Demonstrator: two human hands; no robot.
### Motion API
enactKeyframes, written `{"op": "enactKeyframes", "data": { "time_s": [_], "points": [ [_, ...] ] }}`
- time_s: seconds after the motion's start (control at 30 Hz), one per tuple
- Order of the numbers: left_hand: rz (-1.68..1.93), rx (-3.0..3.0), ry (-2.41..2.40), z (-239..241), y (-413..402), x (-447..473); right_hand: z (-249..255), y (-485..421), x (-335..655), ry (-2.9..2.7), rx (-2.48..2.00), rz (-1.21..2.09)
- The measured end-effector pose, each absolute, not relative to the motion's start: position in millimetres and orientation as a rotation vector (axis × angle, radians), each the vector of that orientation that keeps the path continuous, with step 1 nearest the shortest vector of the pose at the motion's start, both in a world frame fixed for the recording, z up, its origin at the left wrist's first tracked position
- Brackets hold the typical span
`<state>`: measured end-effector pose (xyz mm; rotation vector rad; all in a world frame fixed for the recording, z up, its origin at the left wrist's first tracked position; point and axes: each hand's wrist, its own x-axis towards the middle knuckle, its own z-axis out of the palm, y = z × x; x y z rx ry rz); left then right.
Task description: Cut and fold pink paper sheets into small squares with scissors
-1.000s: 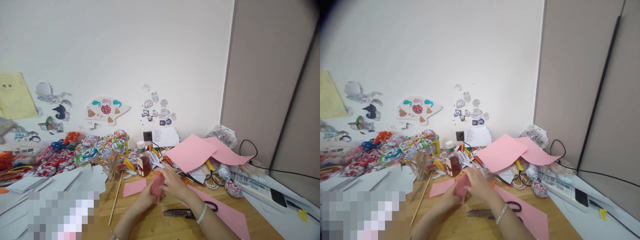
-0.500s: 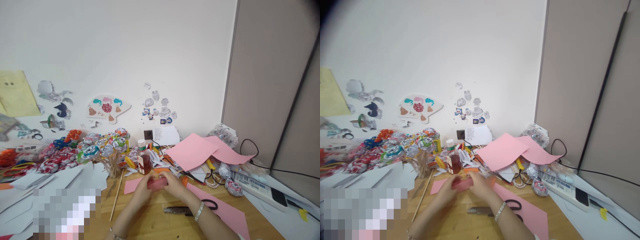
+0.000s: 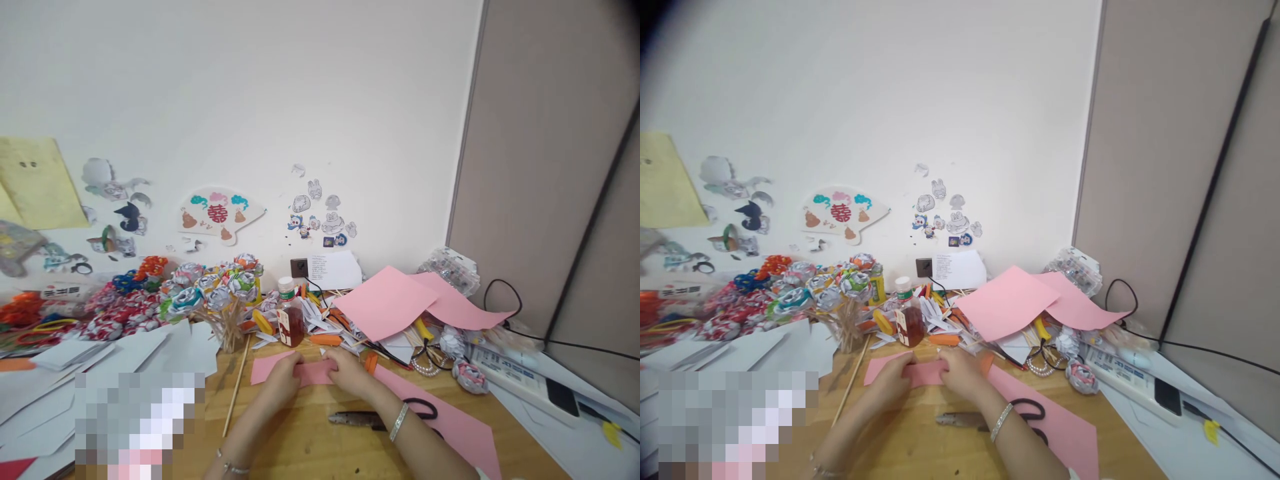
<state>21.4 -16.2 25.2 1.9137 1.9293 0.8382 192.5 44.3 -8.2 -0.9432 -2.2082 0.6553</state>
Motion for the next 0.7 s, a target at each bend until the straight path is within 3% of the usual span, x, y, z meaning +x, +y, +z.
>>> {"op": "enactKeyframes", "data": {
  "time_s": [0.27,0.47,0.7],
  "points": [
    [0.687,1.897,2.272,34.4,-15.3,-54.6,-5.8,55.3,192.4,-2.027,-1.094,0.800],
    [0.655,1.882,2.211,21.1,-14.0,-59.0,-6.7,52.1,190.9,-2.031,-1.075,0.805],
    [0.863,1.883,1.936,22.0,-8.3,-35.1,-10.0,40.9,183.2,-2.068,-1.009,0.720]
  ]
}}
